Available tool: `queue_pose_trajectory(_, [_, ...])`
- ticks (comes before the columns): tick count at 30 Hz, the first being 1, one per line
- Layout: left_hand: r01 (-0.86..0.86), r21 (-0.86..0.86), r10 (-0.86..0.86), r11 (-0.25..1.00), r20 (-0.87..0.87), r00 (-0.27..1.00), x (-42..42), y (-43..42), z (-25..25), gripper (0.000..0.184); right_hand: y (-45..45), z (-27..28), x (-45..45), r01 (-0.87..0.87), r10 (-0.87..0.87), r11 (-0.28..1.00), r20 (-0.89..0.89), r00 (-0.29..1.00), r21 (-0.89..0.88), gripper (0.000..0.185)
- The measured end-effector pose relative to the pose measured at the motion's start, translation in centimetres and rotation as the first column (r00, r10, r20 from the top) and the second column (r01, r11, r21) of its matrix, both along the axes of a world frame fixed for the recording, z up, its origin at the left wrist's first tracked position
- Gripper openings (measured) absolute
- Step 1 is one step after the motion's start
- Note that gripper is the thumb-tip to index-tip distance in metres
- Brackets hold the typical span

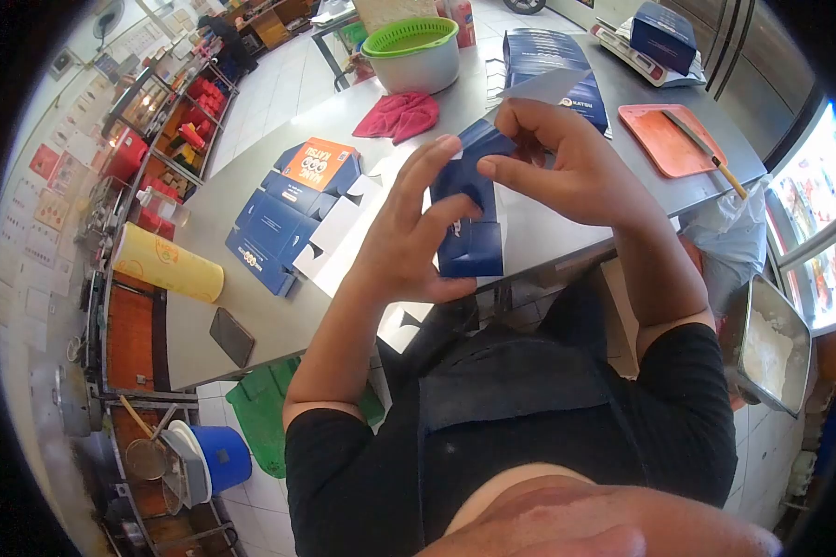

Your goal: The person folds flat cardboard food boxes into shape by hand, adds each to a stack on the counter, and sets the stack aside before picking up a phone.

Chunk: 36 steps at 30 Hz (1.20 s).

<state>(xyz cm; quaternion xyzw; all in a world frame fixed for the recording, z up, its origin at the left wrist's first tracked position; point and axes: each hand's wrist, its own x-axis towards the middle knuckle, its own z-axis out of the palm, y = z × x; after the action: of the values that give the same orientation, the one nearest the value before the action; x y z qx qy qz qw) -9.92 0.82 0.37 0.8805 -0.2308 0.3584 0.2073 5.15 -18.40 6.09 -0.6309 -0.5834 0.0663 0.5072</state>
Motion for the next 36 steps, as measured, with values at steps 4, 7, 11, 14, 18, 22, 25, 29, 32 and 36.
queue_pose_trajectory(4, [-0.044, 0.051, 0.047, 0.998, -0.066, 0.997, -0.1, 0.2, 0.6, 0.066, -0.1, 0.0, 0.6, 0.012, -0.017, 0.998, -0.086, 0.996, -0.059, 0.026])
queue_pose_trajectory(7, [-0.033, 0.072, 0.036, 0.997, -0.036, 0.999, 0.1, -0.1, 0.8, 0.065, -0.1, 0.1, 0.8, 0.003, -0.006, 1.000, -0.160, 0.987, -0.018, 0.028])
queue_pose_trajectory(11, [-0.009, 0.061, 0.008, 0.998, 0.012, 1.000, -0.3, -0.6, 1.6, 0.064, -0.7, -0.1, 1.1, -0.008, 0.007, 1.000, -0.057, 0.998, -0.019, 0.024])
queue_pose_trajectory(14, [-0.030, 0.099, 0.029, 0.995, 0.010, 1.000, -0.8, -0.7, 2.3, 0.063, -1.4, 0.5, 0.7, -0.036, 0.033, 0.993, -0.026, 0.999, -0.109, 0.024])
queue_pose_trajectory(18, [-0.050, 0.169, 0.043, 0.984, 0.046, 0.998, -0.9, -1.0, 2.9, 0.063, -2.2, 1.1, -0.8, -0.015, 0.003, 0.977, -0.058, 0.998, -0.213, 0.026])
queue_pose_trajectory(22, [-0.032, 0.209, 0.021, 0.977, 0.054, 0.998, -1.2, -1.0, 3.2, 0.065, -2.1, 0.1, -1.0, -0.204, 0.157, 0.968, -0.277, 0.948, -0.147, 0.028])
queue_pose_trajectory(25, [0.013, 0.154, -0.016, 0.988, 0.019, 1.000, -1.4, -1.4, 2.9, 0.066, -1.8, -0.5, 0.0, -0.191, 0.147, 0.960, -0.215, 0.966, -0.205, 0.024])
queue_pose_trajectory(29, [0.046, 0.141, -0.050, 0.989, 0.025, 0.998, -0.7, -1.4, 2.0, 0.066, -1.9, -0.3, -0.5, -0.156, 0.119, 0.954, -0.156, 0.981, -0.257, 0.022])
queue_pose_trajectory(32, [-0.064, 0.261, 0.061, 0.963, 0.021, 0.998, -1.0, -2.0, 2.6, 0.064, -2.1, -1.4, -0.8, -0.046, 0.048, 0.971, 0.002, 0.999, -0.235, 0.028])
queue_pose_trajectory(36, [-0.117, 0.336, 0.091, 0.935, 0.093, 0.992, -0.4, -2.4, 2.7, 0.062, -3.6, -1.5, -1.1, 0.005, 0.040, 0.983, 0.236, 0.971, -0.185, 0.032])
